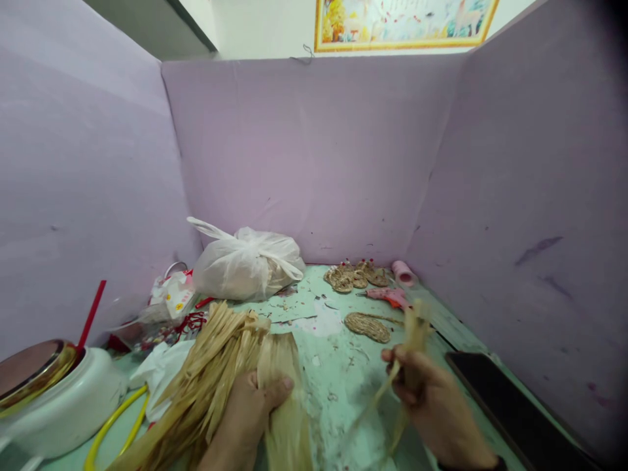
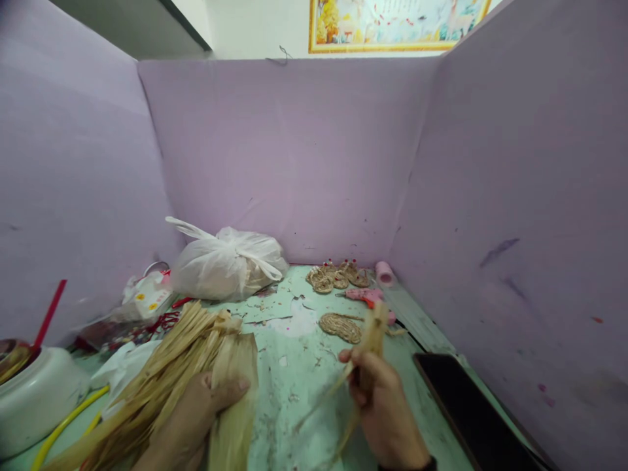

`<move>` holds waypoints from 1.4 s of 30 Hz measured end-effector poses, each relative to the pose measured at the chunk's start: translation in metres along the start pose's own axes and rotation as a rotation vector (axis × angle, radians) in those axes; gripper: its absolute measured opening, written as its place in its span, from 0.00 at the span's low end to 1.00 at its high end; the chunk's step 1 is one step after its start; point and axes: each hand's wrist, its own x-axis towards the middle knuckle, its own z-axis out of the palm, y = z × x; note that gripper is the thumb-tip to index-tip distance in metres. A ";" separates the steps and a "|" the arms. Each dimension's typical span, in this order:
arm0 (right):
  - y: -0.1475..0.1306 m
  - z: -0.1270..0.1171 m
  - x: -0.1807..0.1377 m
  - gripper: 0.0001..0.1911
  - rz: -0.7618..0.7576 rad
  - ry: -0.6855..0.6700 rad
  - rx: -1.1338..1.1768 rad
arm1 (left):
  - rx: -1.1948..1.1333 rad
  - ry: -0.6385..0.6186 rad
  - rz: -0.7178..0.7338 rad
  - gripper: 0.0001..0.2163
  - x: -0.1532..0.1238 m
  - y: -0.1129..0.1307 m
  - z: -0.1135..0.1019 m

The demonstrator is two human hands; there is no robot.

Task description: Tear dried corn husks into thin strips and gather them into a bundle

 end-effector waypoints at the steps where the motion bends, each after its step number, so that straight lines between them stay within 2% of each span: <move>1: -0.010 -0.006 0.002 0.02 -0.022 0.034 0.103 | -0.023 -0.020 -0.007 0.11 0.000 0.001 0.000; 3: -0.023 -0.013 0.003 0.03 -0.001 0.010 0.214 | -0.039 -0.042 -0.027 0.12 0.001 0.000 0.000; 5: -0.024 -0.012 -0.002 0.04 0.120 -0.117 0.205 | -0.040 -0.063 -0.039 0.13 0.003 -0.004 0.001; 7: -0.013 -0.002 -0.012 0.04 0.287 -0.286 0.131 | -0.036 -0.086 -0.037 0.15 0.003 -0.009 0.002; 9: 0.006 0.013 -0.024 0.08 0.380 -0.392 0.067 | -0.022 -0.102 -0.021 0.16 0.000 -0.012 0.005; 13: 0.043 0.036 -0.040 0.11 0.491 -0.355 -0.052 | 0.007 -0.160 0.010 0.17 -0.007 -0.012 0.010; 16: 0.061 0.038 -0.041 0.17 0.397 -0.396 -0.145 | 0.059 -0.220 0.025 0.16 -0.010 -0.012 0.013; 19: 0.071 0.033 -0.035 0.17 0.262 -0.454 -0.168 | 0.130 -0.229 0.020 0.15 -0.010 -0.012 0.012; 22: 0.074 0.030 -0.031 0.16 0.212 -0.435 -0.275 | 0.149 -0.215 0.031 0.15 -0.010 -0.013 0.011; 26: 0.069 0.033 -0.032 0.14 0.152 -0.388 -0.425 | 0.173 -0.262 0.049 0.16 -0.008 -0.016 0.009; 33: 0.055 0.039 -0.042 0.10 0.084 -0.379 -0.454 | 0.165 -0.291 0.003 0.15 -0.014 -0.011 0.011; 42: 0.050 0.038 -0.044 0.09 0.100 -0.413 -0.489 | 0.167 -0.322 0.017 0.09 -0.020 -0.005 0.014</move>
